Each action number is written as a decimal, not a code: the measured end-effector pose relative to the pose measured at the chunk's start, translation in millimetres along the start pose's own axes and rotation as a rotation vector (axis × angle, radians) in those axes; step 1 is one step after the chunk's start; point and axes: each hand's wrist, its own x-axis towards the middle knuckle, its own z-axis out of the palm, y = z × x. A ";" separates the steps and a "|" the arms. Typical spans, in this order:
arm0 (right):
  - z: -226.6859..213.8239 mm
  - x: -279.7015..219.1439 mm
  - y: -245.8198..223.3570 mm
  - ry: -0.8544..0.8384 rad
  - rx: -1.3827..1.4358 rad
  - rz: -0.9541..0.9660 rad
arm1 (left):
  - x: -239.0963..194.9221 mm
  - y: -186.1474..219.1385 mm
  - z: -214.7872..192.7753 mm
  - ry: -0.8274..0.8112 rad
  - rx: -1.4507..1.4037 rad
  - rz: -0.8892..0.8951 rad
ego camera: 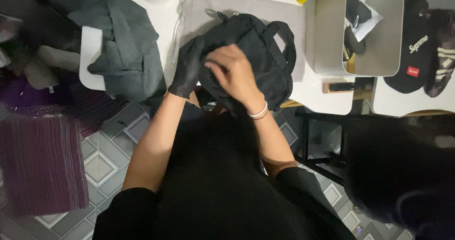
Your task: Applying a substance to a black bag using a small applicator brush
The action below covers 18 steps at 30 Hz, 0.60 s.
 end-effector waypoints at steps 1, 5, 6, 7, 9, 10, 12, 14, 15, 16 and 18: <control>-9.8 3.2 4.8 0.025 -0.128 0.004 | 1.9 -0.1 0.6 0.001 -0.160 -0.053; -37.6 7.6 40.7 0.101 -0.546 0.069 | -26.2 91.2 -19.9 -0.048 -0.646 -0.001; -45.3 11.9 37.1 0.109 -0.548 0.068 | -23.3 86.9 -14.5 -0.051 -0.643 0.005; -52.1 17.2 33.7 0.107 -0.451 0.044 | -20.6 82.1 -10.1 -0.014 -0.726 -0.005; -63.5 31.8 26.4 0.103 -0.348 0.017 | -18.9 80.4 -8.6 0.030 -0.806 -0.017; -67.9 41.0 22.7 0.117 -0.312 0.001 | -20.0 83.3 -11.3 0.026 -0.764 -0.044; -71.7 61.8 22.9 0.124 -0.266 -0.010 | -20.4 68.3 -11.2 0.027 -0.721 -0.081; -75.7 89.1 30.6 0.127 -0.246 -0.111 | -13.2 37.6 -5.8 -0.030 -0.703 -0.069; -67.2 101.0 59.7 0.127 -0.244 -0.112 | -14.3 46.8 -5.6 -0.028 -0.701 -0.069; -58.3 113.5 88.4 0.065 -0.302 -0.123 | -15.3 56.1 -5.9 0.002 -0.724 -0.067; -43.7 132.8 128.8 0.005 -0.358 -0.139 | -15.8 61.5 -6.5 0.037 -0.744 -0.061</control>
